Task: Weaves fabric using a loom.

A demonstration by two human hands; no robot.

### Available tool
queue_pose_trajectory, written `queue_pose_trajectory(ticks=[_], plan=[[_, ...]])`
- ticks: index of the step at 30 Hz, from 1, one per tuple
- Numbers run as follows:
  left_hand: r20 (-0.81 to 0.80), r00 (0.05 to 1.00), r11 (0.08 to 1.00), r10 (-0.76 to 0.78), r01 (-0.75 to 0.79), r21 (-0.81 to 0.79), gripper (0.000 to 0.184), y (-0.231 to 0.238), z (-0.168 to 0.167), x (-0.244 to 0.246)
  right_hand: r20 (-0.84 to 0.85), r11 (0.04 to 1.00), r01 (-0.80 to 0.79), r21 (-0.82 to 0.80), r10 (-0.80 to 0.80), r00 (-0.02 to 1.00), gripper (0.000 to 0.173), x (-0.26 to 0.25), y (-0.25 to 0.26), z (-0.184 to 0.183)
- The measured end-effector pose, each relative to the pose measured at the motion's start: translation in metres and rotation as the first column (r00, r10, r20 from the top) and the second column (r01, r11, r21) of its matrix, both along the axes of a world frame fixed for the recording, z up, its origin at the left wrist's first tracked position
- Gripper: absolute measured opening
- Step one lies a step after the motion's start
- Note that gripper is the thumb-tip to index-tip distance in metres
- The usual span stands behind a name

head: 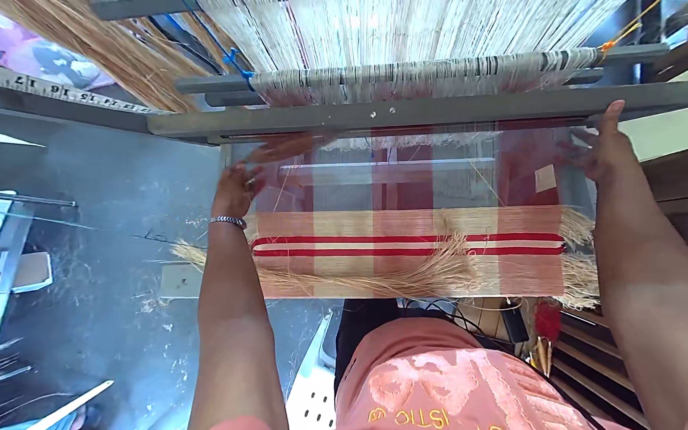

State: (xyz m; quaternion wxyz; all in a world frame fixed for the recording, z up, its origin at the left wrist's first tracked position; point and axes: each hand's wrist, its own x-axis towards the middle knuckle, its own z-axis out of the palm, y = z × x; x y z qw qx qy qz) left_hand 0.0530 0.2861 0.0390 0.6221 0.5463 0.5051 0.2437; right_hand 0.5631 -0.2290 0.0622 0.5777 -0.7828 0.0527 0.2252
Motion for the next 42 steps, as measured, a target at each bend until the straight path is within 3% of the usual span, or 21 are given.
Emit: queue_pose_trajectory(ticks=[1, 3, 7, 12, 19, 26, 31, 34, 39, 42], plan=[[-0.125, 0.969, 0.976, -0.211, 0.203, -0.076, 0.049, 0.002, 0.007, 0.001, -0.047, 0.996, -0.038, 0.084, 0.043, 0.998, 0.089, 0.002, 0.001, -0.001], [-0.249, 0.897, 0.931, -0.365, 0.345, -0.121, 0.049, 0.006, 0.011, 0.001, -0.084, 0.979, -0.082, 0.184, 0.099, 0.991, 0.088, 0.005, 0.001, -0.004], [-0.297, 0.901, 0.948, -0.315, 0.316, -0.048, 0.041, -0.002, 0.011, -0.012, -0.110, 0.964, -0.100, 0.245, 0.130, 0.985, 0.087, 0.004, 0.001, -0.003], [-0.445, 0.843, 0.924, -0.302, 0.375, 0.082, 0.058, -0.028, 0.000, -0.034, -0.090, 0.980, -0.036, 0.196, 0.055, 0.994, 0.084, 0.004, -0.004, 0.003], [-0.505, 0.811, 0.866, -0.297, 0.451, 0.216, 0.028, -0.039, -0.011, -0.069, -0.082, 0.996, -0.069, 0.061, 0.074, 0.994, 0.090, 0.013, -0.022, -0.013], [-0.505, 0.830, 0.886, -0.236, 0.397, 0.238, 0.028, -0.045, -0.013, -0.071, -0.007, 0.954, -0.167, 0.247, 0.174, 0.985, 0.072, 0.008, -0.028, -0.029], [-0.520, 0.820, 0.881, -0.238, 0.408, 0.240, 0.028, -0.044, -0.015, -0.073, 0.126, 0.985, -0.031, 0.172, 0.009, 0.992, 0.033, 0.000, -0.055, -0.034], [-0.548, 0.806, 0.869, -0.224, 0.419, 0.262, 0.029, -0.046, -0.014, -0.069, 0.154, 0.990, 0.088, 0.114, -0.105, 0.982, 0.035, -0.011, -0.097, -0.030], [-0.595, 0.778, 0.856, -0.202, 0.435, 0.278, 0.031, -0.049, -0.012, -0.066, 0.164, 0.893, 0.334, 0.301, -0.394, 0.905, 0.033, -0.053, -0.161, -0.017], [-0.603, 0.765, 0.847, -0.227, 0.461, 0.265, 0.035, -0.052, -0.005, -0.062, 0.224, 0.849, 0.421, 0.320, -0.499, 0.837, 0.030, -0.076, -0.195, -0.008]])
